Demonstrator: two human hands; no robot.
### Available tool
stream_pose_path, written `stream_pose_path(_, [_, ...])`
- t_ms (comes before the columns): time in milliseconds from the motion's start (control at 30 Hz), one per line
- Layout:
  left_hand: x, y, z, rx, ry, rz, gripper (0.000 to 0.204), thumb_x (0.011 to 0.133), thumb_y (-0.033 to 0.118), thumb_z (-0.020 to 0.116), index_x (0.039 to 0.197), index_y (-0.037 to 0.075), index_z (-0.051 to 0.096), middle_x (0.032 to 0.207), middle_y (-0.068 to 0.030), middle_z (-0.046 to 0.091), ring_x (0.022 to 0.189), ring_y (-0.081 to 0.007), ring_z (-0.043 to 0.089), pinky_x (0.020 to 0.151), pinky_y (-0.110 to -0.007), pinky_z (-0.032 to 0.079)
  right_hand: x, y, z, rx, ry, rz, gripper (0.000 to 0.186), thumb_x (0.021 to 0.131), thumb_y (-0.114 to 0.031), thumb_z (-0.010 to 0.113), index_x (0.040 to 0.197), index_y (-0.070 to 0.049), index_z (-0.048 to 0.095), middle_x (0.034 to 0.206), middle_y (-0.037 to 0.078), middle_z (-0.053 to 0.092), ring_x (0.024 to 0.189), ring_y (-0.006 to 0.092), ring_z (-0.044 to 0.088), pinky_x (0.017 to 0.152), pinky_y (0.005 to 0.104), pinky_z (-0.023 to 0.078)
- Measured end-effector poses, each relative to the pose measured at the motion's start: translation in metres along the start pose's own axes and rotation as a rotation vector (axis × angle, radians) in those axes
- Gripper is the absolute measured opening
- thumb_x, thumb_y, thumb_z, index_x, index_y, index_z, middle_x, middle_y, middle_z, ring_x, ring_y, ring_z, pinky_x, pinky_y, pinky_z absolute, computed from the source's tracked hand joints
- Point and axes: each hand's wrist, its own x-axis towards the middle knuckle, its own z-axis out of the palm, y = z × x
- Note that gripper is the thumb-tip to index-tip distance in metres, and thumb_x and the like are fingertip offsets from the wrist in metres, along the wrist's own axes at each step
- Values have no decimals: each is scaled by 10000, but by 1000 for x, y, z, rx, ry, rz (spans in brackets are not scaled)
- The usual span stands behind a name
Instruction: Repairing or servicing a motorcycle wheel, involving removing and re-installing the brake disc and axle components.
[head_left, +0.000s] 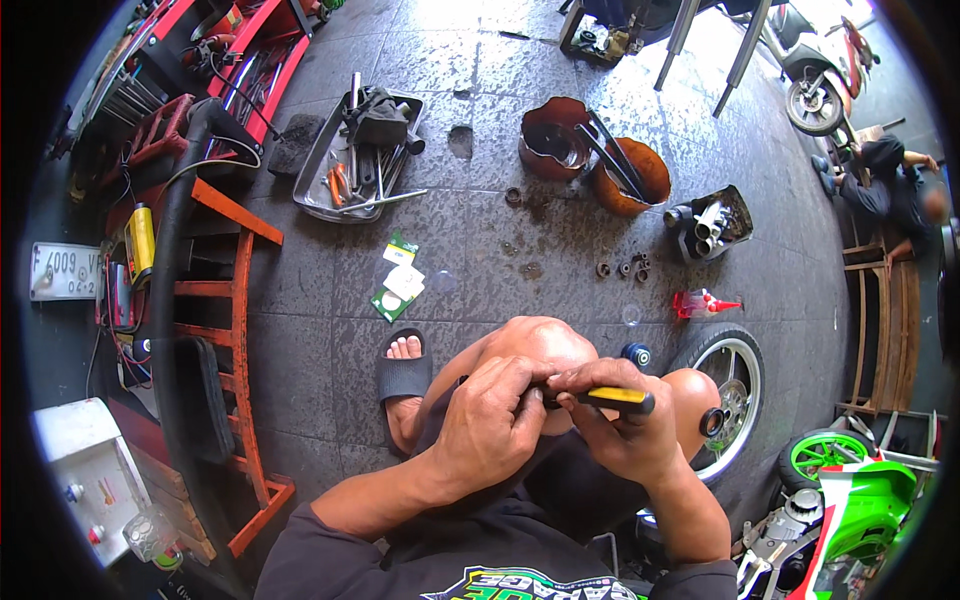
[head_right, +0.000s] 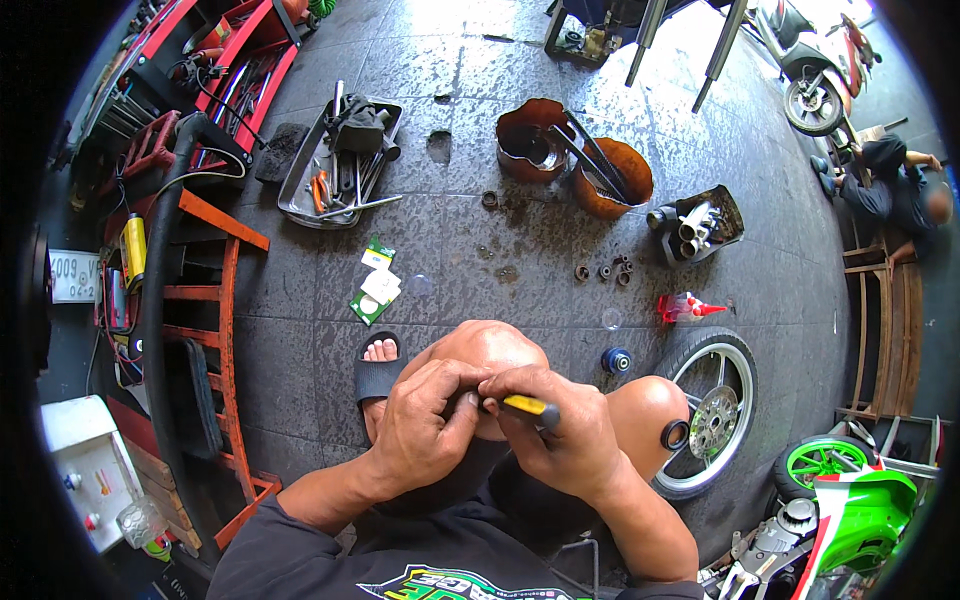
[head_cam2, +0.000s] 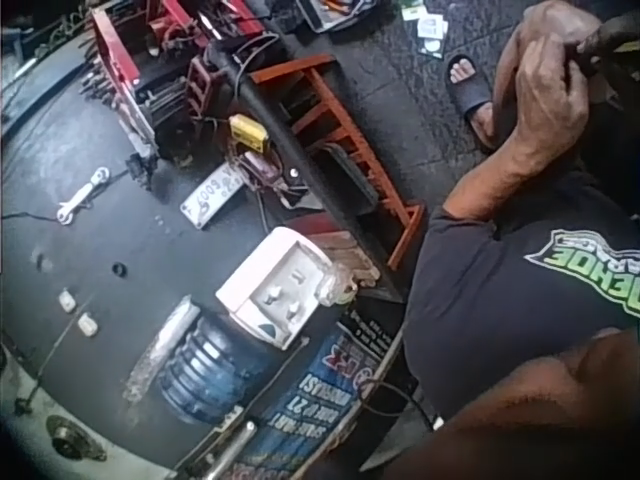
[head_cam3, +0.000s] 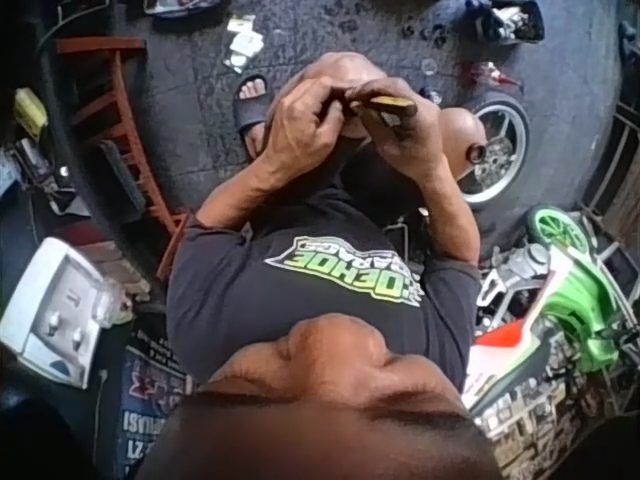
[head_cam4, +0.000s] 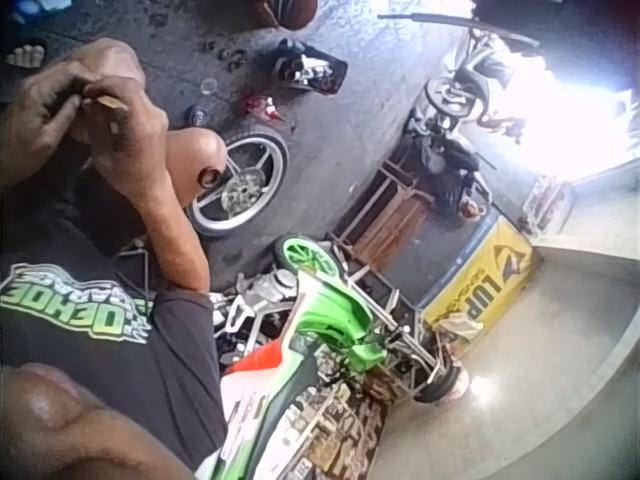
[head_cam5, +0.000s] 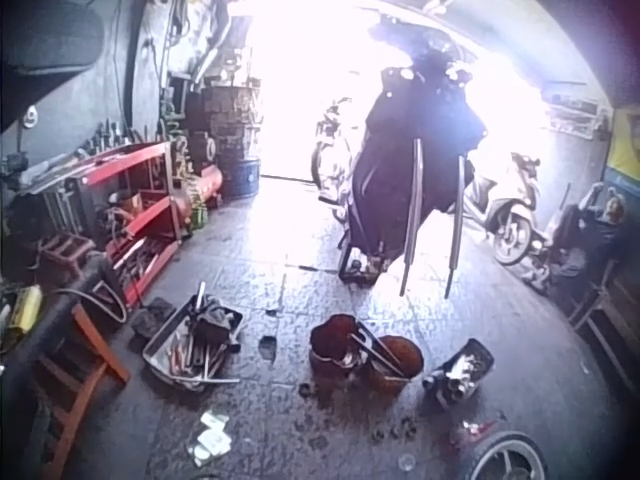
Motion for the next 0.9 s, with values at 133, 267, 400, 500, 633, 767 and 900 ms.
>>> stream_pose_path(133, [0,1,0,24,31,-13,168,831,1,601,992,-3,650,909,-184,668,891,-372,656,798,-433,519,0,4,3,363,165,79,280,880,101,620,1121,-8,527,1018,133,684,952,226,714,839,337,591])
stream_pose_path(267, [0,2,-3,18,34,13,197,828,4,608,1018,-11,658,935,-178,684,911,-342,673,822,-409,525,-6,6,-2,686,278,175,339,906,129,560,1178,-13,416,1040,164,629,987,253,688,883,390,600])
stream_pose_path(400, [-2,8,-14,-99,63,-119,210,849,0,588,1046,-30,653,983,-162,698,917,-283,692,837,-369,531,-20,0,-10,737,432,144,281,867,83,569,1101,-19,452,930,155,611,862,269,675,822,455,597])
stream_pose_path(500, [-6,15,-19,-757,224,-138,198,860,31,549,1033,-22,632,779,-37,518,686,-114,471,694,-275,423,-37,-12,-5,861,504,233,212,816,-12,580,1004,-28,486,821,134,565,662,215,588,599,349,541])
stream_pose_path(633, [-18,27,-8,-1293,101,-60,196,911,210,536,940,16,549,722,-54,477,659,-149,429,667,-327,387,-60,-30,11,716,307,403,140,913,-38,605,1050,-15,586,905,34,603,729,70,537,643,218,443])
stream_pose_path(767, [-35,35,8,-1411,-46,-50,214,925,240,535,943,28,563,718,-50,485,650,-149,419,641,-333,355,-71,-33,31,684,244,544,143,921,-83,675,1034,-6,632,836,-8,612,712,36,521,631,204,431])
stream_pose_path(900, [-46,34,16,-1360,-37,-57,216,922,239,546,940,26,578,723,-53,495,649,-147,419,638,-330,351,-76,-29,33,655,244,458,103,914,-77,684,973,-3,642,748,-23,592,667,34,507,595,204,416])
